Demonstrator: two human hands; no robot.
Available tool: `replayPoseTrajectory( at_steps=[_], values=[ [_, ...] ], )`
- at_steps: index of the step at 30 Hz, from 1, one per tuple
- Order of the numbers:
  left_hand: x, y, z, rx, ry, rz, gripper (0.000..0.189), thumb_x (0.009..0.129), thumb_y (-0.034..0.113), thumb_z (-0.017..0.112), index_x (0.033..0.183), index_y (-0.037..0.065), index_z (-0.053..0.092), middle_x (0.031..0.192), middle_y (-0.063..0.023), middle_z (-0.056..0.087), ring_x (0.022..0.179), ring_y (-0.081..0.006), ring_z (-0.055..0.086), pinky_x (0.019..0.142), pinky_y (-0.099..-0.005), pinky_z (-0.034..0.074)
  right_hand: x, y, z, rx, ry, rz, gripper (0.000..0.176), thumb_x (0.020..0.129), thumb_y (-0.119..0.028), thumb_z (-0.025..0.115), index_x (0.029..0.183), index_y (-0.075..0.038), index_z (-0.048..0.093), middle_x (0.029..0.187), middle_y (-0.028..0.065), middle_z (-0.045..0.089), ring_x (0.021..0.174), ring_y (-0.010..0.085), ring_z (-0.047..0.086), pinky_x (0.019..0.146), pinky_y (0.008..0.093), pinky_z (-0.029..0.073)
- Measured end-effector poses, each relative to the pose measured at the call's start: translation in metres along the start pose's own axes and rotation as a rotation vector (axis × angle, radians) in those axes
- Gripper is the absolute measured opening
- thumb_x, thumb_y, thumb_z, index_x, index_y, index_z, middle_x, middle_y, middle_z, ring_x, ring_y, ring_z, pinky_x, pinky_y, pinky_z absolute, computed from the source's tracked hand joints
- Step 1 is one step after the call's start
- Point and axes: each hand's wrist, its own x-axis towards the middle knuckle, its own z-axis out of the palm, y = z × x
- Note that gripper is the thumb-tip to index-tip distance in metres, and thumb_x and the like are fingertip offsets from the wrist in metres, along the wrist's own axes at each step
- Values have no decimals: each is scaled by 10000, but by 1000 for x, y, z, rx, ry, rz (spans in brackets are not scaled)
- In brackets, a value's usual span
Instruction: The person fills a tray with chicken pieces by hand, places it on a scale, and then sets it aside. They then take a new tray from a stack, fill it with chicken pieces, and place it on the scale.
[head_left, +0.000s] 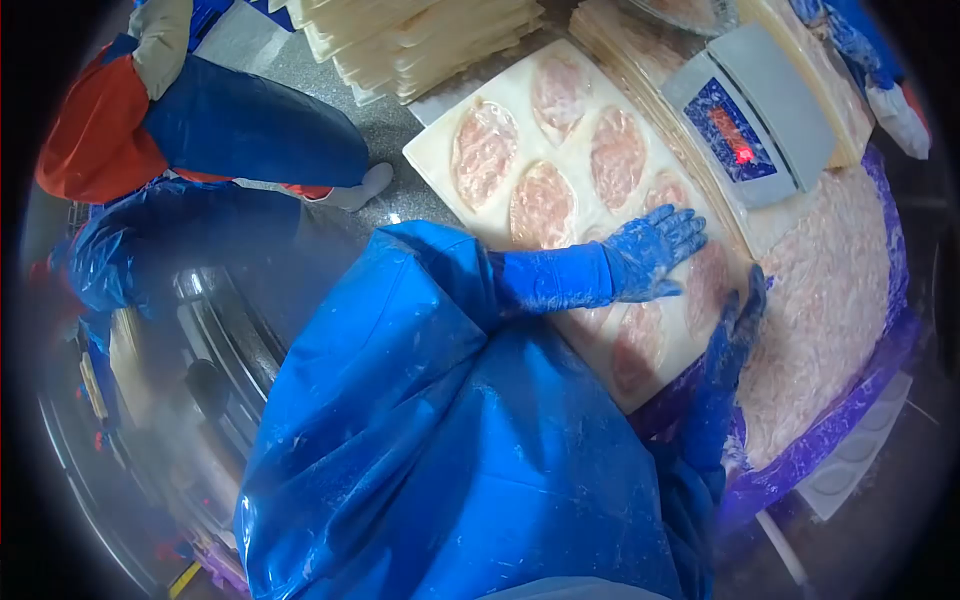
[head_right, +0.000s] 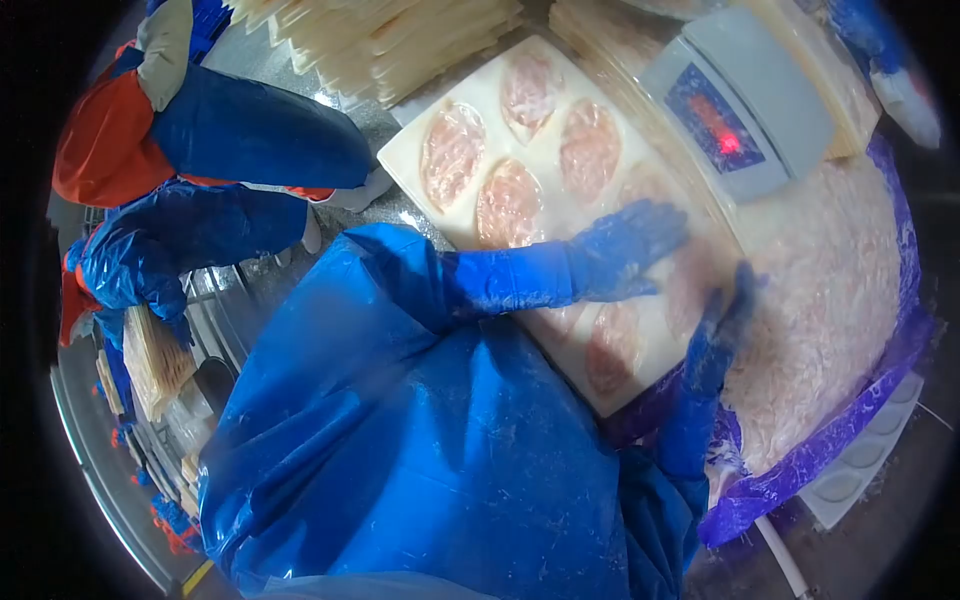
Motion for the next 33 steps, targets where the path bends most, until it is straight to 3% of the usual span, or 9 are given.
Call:
replayPoseTrajectory(
  at_steps=[6,9,13,16,20,23,26,29,33],
  values=[
    [-29,3,-69,216,249,-144,887,890,458,652,1543,-23,292,1610,-269,242,1513,-426,194,1231,-558,114,72,-95,57,411,-280,43,603,1029,-264,529,1506,55,346,1542,223,412,1451,340,371,1215,424,237],
    [-80,-33,-129,634,293,-512,921,884,473,655,1548,-33,266,1622,-276,200,1519,-438,156,1237,-546,87,105,-135,95,280,-249,-275,622,1014,-242,522,1523,55,320,1576,216,365,1475,349,323,1236,413,176],
    [-113,-92,-157,396,610,-416,922,895,484,644,1545,-45,257,1621,-271,202,1519,-439,145,1245,-518,90,137,-162,170,-88,-207,-481,730,961,-299,585,1538,45,299,1610,235,282,1508,377,225,1247,465,123],
    [-124,-131,-102,-165,678,-382,808,923,433,655,1531,3,343,1635,-212,215,1525,-353,189,1251,-465,105,127,-117,221,-259,-138,-596,686,997,-382,555,1528,2,354,1577,229,353,1449,383,352,1216,465,242],
    [-142,-128,-132,190,559,-322,779,970,443,570,1576,51,275,1626,-216,243,1517,-366,201,1249,-465,129,148,-86,239,-292,-96,-736,591,1047,-373,475,1506,-9,396,1493,216,461,1383,331,443,1159,444,348],
    [-151,-90,-175,-49,501,-381,748,979,419,562,1571,53,286,1605,-225,287,1494,-362,264,1239,-456,182,170,-107,258,-577,339,-955,413,1069,-349,467,1196,24,589,1097,213,653,971,249,647,802,373,540],
    [-161,-75,-191,-235,426,-410,727,985,403,557,1567,55,294,1590,-231,316,1479,-360,306,1232,-450,218,72,-350,166,-489,219,-624,373,1035,-281,527,1328,-51,553,1143,148,630,982,211,626,872,395,515],
    [-197,-98,-209,-111,756,-125,634,965,436,642,1423,21,500,1453,-227,506,1365,-362,476,1134,-536,374,75,-290,223,-398,12,-541,430,1039,-312,499,1373,-42,509,1227,154,590,1075,239,582,929,413,485],
    [-281,-117,-243,-297,699,-423,534,1034,290,514,1490,30,417,1442,-194,529,1273,-320,553,1062,-432,446,101,-234,256,-242,-67,-505,507,1043,-353,462,1434,-30,451,1340,162,536,1200,276,525,1005,436,446]
  ],
)
